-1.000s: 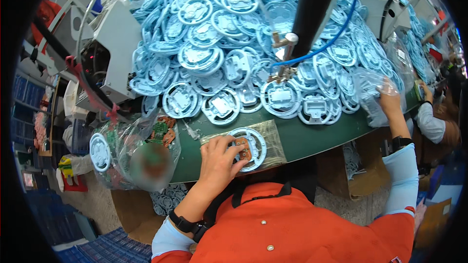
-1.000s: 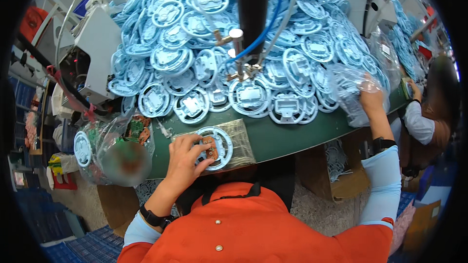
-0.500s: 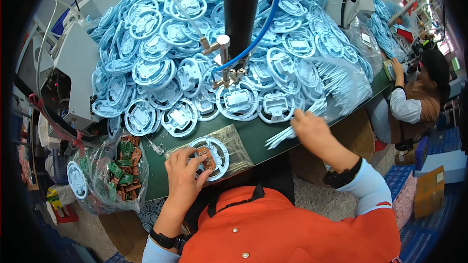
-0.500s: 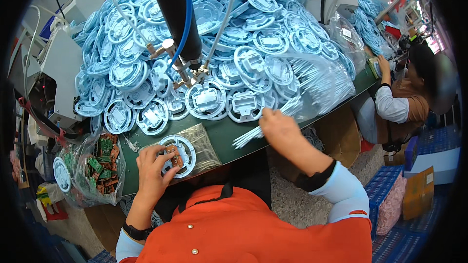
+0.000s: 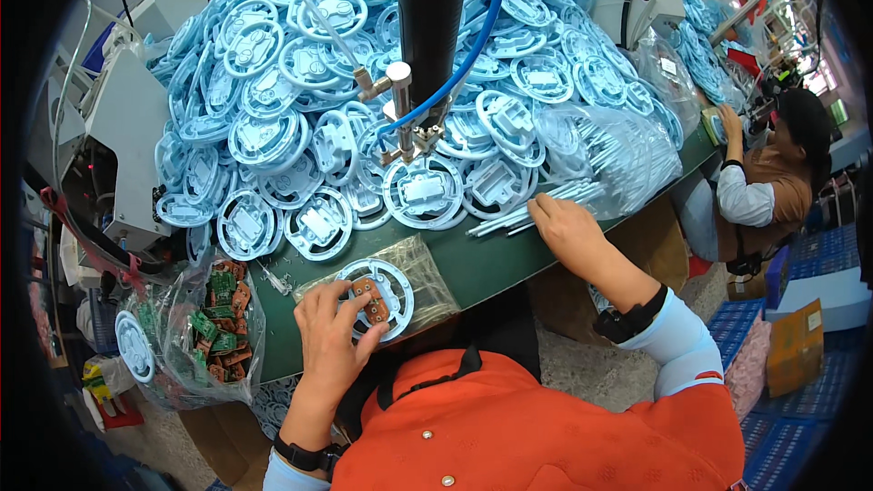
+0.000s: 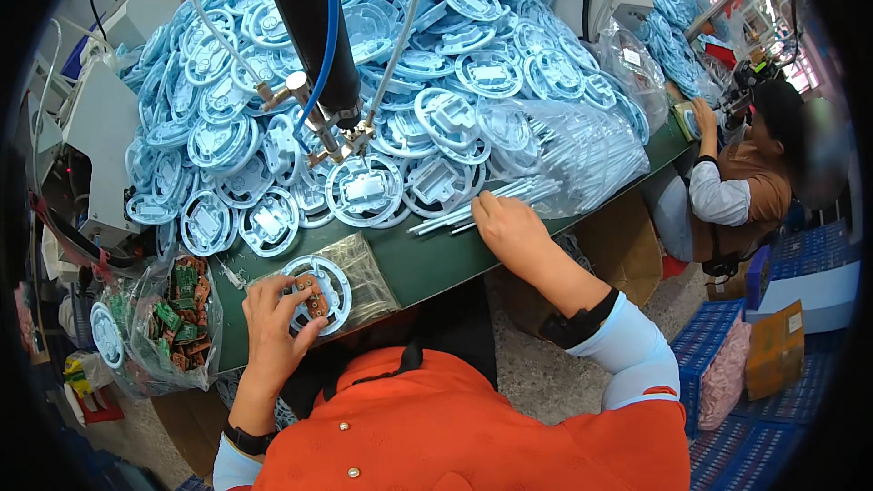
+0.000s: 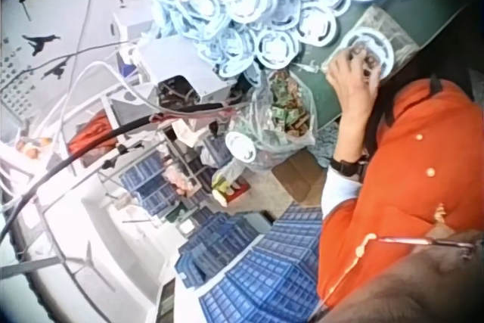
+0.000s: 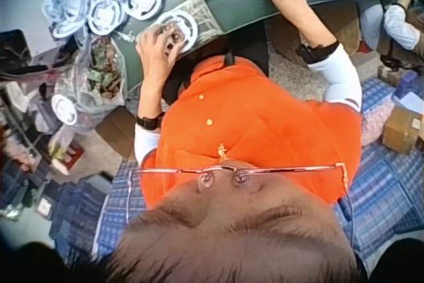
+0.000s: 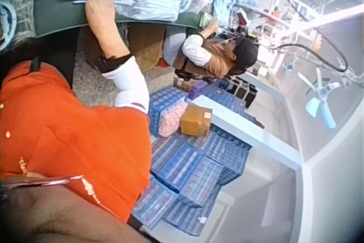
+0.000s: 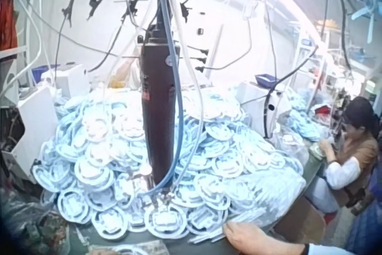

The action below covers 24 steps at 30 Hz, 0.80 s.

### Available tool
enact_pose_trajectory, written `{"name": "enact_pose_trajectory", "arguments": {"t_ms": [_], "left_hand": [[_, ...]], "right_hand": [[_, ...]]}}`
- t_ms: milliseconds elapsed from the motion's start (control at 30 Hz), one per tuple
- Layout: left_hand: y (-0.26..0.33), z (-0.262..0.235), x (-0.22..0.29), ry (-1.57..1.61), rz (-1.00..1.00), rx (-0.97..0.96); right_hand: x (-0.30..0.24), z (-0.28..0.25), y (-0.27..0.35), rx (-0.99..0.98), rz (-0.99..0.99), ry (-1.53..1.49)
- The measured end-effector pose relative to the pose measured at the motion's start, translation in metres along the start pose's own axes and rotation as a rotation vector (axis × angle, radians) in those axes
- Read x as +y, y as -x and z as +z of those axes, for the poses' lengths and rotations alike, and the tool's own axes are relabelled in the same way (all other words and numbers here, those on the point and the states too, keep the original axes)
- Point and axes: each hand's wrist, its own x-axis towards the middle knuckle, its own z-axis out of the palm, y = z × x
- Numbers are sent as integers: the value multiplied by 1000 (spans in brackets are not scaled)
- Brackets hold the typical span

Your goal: The recorder is assembling electronic components by inserting small circuit boards into blue circular plastic housings and using an electric screwdriver to secure them.

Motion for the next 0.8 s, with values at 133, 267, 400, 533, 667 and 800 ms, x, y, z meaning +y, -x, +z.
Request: {"name": "enact_pose_trajectory", "arguments": {"t_ms": [133, 267, 400, 533, 667, 800], "left_hand": [[1, -2, 5, -26, 1, 0], [1, -3, 13, -98, -14, -5], [0, -1, 16, -114, -37, -15], [2, 1, 17, -113, -59, -18], [0, 1, 20, -122, -100, -13], [3, 11, 9, -42, -40, 48]], "right_hand": [[-6, -10, 5, 67, -117, -2], [-11, -13, 7, 61, -220, 18], [-16, -3, 9, 58, -190, 3], [-23, 1, 6, 74, -220, -34], [-33, -4, -1, 185, -208, -306], [-48, -9, -5, 157, -112, -534]]}}
